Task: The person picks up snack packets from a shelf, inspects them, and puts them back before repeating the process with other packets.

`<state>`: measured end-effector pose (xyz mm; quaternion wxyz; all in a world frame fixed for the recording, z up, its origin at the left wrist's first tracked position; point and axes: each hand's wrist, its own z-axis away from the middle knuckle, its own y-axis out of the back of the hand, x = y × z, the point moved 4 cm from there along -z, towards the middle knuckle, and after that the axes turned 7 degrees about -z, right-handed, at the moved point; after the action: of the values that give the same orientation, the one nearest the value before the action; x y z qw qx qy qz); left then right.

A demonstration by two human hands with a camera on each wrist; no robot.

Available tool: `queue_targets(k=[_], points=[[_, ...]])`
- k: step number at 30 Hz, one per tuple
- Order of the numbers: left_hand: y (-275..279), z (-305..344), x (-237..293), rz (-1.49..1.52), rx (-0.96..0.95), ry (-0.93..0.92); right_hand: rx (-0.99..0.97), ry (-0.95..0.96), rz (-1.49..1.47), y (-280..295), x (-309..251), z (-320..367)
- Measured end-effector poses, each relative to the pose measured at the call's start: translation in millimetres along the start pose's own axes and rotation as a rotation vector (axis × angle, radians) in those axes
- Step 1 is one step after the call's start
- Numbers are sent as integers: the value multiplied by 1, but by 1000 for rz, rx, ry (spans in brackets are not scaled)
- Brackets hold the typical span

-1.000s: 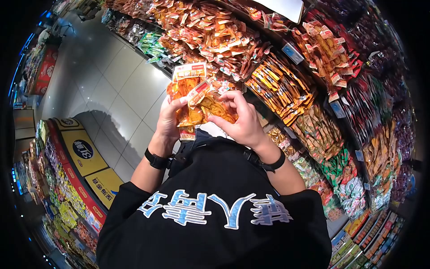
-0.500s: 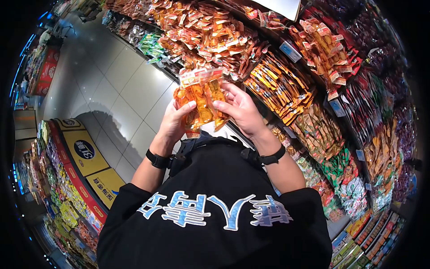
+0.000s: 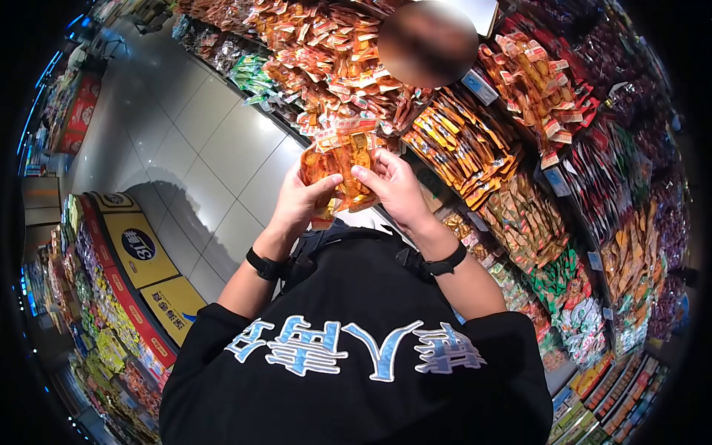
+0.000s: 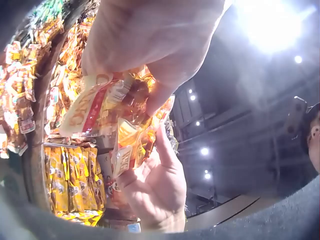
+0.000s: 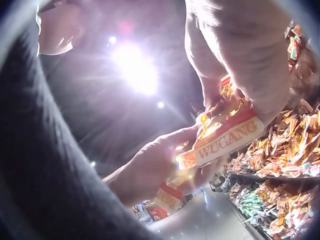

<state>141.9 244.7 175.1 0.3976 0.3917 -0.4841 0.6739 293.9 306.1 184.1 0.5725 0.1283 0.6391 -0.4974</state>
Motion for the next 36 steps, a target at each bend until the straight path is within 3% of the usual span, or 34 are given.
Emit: queue_targets(k=[3, 6, 10, 11, 14, 17, 20, 23, 24, 29, 31, 34, 36], points=[[0, -2, -3, -29, 33, -77, -30, -36, 78, -1, -2, 2], [2, 4, 1, 20, 85, 55, -68, -97, 100, 10, 1, 3], [29, 5, -8, 12, 178, 92, -67, -105, 198, 62, 23, 4], [37, 7, -10, -7, 195, 81, -50, -160, 420, 89, 38, 5], [54, 16, -16, 5, 268, 93, 4, -354, 645, 158, 93, 4], [64, 28, -21, 5, 359, 145, 82, -496, 829, 273, 202, -9], [75, 43, -33, -28, 438, 211, 169, -552, 1083, 275, 213, -18], [83, 58, -50, -58, 526, 298, 201, -527, 1119, 318, 274, -35], [84, 63, -54, -60, 552, 332, 212, -589, 1175, 306, 266, -42], [93, 81, -81, -48, 657, 458, 222, -504, 1315, 351, 340, -78], [98, 87, -91, -61, 691, 486, 179, -573, 1368, 355, 353, -91], [98, 89, -95, -75, 703, 514, 160, -859, 1418, 367, 368, -93], [100, 89, -99, -43, 682, 510, 254, -841, 1405, 366, 364, -83]])
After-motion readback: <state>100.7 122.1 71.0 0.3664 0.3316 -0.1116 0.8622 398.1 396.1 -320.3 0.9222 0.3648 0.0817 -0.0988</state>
